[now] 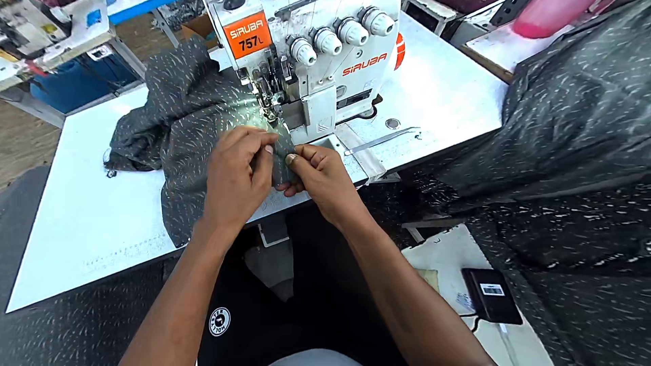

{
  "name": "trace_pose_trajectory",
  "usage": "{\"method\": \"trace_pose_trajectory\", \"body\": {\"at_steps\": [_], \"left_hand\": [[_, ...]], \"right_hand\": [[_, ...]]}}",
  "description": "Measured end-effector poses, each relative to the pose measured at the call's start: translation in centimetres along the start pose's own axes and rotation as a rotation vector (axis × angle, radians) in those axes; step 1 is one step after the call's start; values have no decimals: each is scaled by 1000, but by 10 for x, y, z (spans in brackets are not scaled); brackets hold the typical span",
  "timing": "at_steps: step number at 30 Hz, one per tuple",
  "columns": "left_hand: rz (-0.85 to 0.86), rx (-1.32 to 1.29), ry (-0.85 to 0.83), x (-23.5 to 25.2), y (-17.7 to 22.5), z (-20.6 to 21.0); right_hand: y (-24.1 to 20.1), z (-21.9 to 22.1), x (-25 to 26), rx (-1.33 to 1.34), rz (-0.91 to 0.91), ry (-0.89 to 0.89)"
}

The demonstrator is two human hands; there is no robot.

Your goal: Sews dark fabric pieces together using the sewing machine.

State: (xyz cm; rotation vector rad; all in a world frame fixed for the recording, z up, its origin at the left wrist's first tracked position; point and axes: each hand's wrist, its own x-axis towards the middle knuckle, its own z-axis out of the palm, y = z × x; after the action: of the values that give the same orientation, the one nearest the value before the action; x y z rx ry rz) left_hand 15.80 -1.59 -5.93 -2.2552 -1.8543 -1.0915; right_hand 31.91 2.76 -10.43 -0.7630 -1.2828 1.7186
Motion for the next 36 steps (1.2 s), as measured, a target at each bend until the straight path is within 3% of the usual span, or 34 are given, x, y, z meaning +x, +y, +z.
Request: {"method": "trace_pose_trajectory", "body": {"at_steps": [6,14,18,29,31,34,36], "left_hand": [[0,-7,-64,5,-19,1],[261,-62,-77,24,-53,-3],[323,-101,-79,21,-60,-6],[330,-124,-126,39,-87,-11],[287,-108,-134,42,-91,-10],[172,80,-138,27,-66,-8],[133,160,-70,12,-46,-4]], "right_hand": [[-2,1,3,-14,-22,9],[-14,3,35,-362,-43,152],[-13,-2,40,-445,-96,140],[-37,-11,73,-909,-93,122],[-36,-9,66,-945,-155,198],[-18,-5,28,-947,-477,364],[-4,-1,11,-960,-645,375]]}}
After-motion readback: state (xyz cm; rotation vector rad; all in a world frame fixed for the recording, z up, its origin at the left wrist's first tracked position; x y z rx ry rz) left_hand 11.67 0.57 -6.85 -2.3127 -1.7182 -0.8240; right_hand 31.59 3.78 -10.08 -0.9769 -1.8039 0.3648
